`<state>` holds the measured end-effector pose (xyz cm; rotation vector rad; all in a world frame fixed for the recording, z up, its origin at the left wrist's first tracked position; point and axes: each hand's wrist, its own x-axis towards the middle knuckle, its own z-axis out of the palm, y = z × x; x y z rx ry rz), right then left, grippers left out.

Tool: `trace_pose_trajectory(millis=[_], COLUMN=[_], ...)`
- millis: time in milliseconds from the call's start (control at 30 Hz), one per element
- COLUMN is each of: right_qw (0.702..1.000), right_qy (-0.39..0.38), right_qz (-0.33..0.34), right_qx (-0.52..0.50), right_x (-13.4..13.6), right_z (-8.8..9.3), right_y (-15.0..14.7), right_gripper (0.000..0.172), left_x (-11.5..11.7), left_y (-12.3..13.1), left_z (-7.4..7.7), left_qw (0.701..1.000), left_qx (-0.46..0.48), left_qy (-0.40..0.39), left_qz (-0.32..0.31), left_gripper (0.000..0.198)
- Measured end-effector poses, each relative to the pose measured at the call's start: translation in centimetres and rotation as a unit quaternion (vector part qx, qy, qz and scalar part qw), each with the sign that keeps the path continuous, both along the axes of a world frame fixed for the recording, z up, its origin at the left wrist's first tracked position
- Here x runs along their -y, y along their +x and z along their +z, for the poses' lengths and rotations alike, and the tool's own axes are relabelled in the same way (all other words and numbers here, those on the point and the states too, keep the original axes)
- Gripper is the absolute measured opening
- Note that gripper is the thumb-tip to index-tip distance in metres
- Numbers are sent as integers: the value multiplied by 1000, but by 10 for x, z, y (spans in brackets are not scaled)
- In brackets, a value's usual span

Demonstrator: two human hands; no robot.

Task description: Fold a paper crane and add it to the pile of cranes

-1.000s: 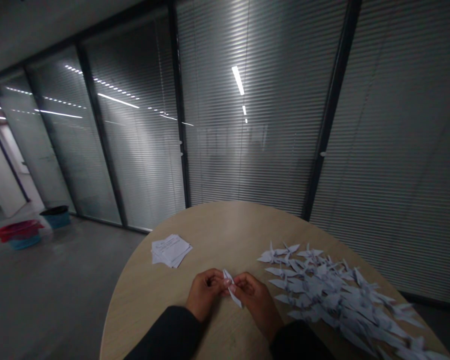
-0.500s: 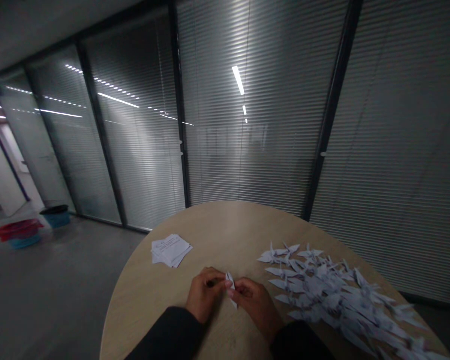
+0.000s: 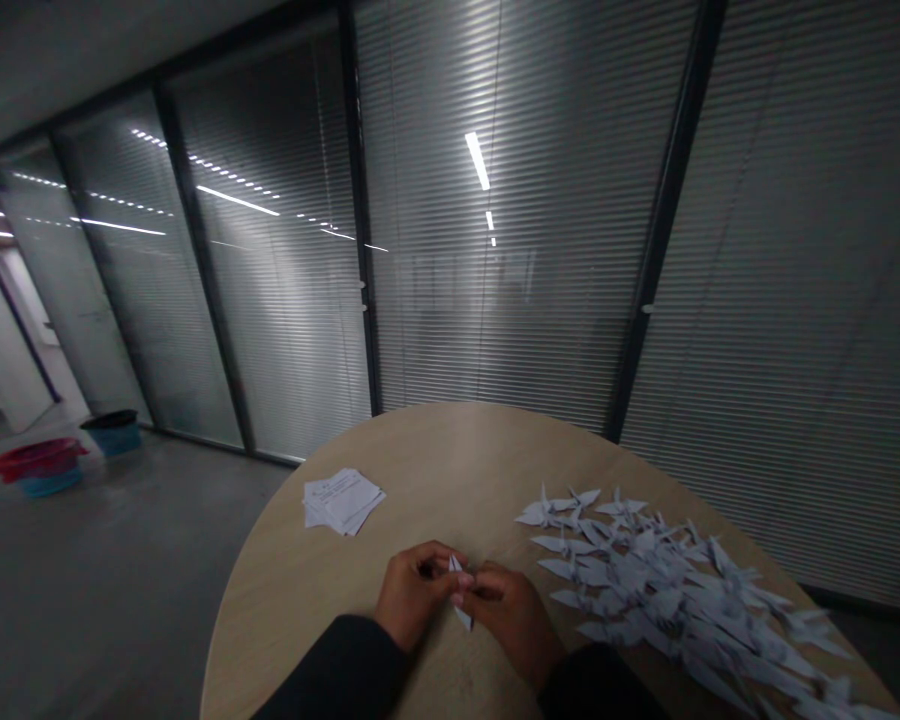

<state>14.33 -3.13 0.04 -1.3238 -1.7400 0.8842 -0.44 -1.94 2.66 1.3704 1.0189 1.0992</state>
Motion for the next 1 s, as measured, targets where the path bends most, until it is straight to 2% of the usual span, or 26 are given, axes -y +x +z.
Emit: trace_pose_trajectory(millis=[333, 533, 767, 1000], right_qw=[1000, 999, 1000, 1000], right_qy=[19, 29, 2, -15], right_qz=[7, 15, -20, -6], right_qx=[-6, -5, -6, -27], right_x=[5, 9, 6, 4], right_z=[9, 16, 10, 5], right_y=[-1, 0, -4, -4], right_gripper=[24, 24, 26, 36], left_x=[2, 4, -5, -5], left_y=[3, 0, -1, -2], left_z=[5, 4, -5, -6], left_qw=[998, 999, 996, 992], left_qx=[47, 39, 82, 108], left_qy=[-40, -22, -37, -59], left_qz=[20, 10, -3, -2], left_gripper=[29, 33, 45, 44])
